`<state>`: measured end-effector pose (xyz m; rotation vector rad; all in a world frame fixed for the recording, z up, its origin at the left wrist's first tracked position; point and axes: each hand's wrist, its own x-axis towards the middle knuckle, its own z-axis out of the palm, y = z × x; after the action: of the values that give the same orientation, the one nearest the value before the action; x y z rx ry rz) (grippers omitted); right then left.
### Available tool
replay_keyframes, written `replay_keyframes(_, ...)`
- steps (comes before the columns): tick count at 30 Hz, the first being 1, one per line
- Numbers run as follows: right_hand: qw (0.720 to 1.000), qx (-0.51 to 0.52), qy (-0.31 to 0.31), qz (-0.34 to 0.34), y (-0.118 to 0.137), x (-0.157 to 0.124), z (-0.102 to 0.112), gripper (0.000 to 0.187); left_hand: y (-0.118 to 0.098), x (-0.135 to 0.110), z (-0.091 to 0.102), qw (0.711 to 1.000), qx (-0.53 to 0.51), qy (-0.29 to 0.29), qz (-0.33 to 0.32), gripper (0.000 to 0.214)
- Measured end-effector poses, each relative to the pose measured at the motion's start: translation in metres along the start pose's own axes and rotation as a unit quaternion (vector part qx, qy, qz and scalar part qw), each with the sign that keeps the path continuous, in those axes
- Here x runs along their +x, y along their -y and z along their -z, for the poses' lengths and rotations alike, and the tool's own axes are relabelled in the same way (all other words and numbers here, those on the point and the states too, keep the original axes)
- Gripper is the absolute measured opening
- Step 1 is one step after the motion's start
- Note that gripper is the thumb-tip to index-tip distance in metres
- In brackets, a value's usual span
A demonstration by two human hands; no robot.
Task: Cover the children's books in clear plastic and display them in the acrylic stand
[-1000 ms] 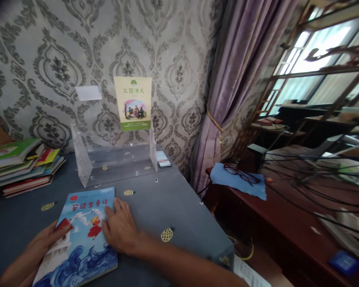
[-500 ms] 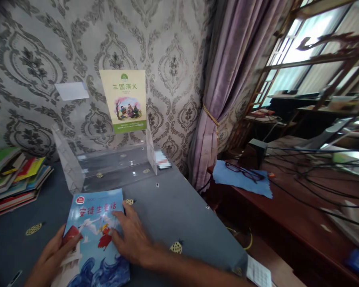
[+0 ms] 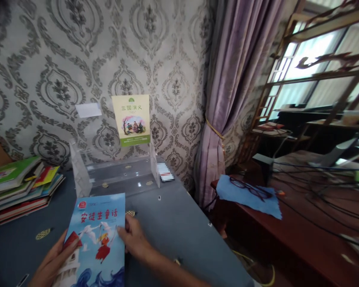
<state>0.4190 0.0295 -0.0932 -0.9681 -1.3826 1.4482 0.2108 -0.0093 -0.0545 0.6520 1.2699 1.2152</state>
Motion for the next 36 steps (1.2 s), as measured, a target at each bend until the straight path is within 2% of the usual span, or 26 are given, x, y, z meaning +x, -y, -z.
replay_keyframes(3,1.0,-0.014,0.013,-0.023,0.001,0.001,0.004,0.033,0.006,0.005,0.003,0.999,0.017,-0.023,-0.039,0.096)
replay_keyframes(7,0.999,0.002,0.023,-0.022,0.005,0.004,0.01,0.032,0.004,0.011,0.005,0.999,0.019,-0.026,-0.008,0.084)
replay_keyframes(8,1.0,0.004,0.02,-0.016,0.007,0.005,0.011,0.032,0.002,0.011,0.004,1.0,0.014,-0.007,-0.002,0.084)
replay_keyframes(10,1.0,0.009,0.011,-0.002,0.01,0.006,0.014,0.032,-0.003,0.01,0.001,1.0,0.009,-0.021,0.019,0.082)
replay_keyframes(13,1.0,0.019,0.017,0.013,0.015,0.008,0.018,0.034,-0.008,0.012,-0.002,1.0,-0.003,-0.009,0.005,0.074)
replay_keyframes(15,1.0,0.019,0.018,0.017,0.017,0.008,0.02,0.036,-0.007,0.014,0.0,1.0,0.0,0.012,-0.004,0.078)
replay_keyframes(18,1.0,0.015,0.024,0.011,0.016,0.01,0.022,0.036,0.0,0.021,0.008,0.999,0.023,0.035,0.013,0.1)
replay_keyframes(21,1.0,0.007,0.023,0.013,0.01,0.014,0.027,0.039,0.011,0.035,0.019,0.993,0.031,0.11,-0.003,0.107)
replay_keyframes(26,1.0,0.0,0.014,0.014,0.003,0.016,0.031,0.047,0.023,0.05,0.03,0.994,0.028,0.105,-0.017,0.112)
replay_keyframes(31,1.0,-0.004,0.009,0.0,-0.003,0.019,0.035,0.053,0.023,0.058,0.026,0.991,0.04,0.127,-0.023,0.111)
replay_keyframes(36,1.0,-0.003,-0.003,0.029,0.003,0.025,0.046,0.056,0.01,0.076,0.02,0.977,0.137,0.148,-0.075,0.108)
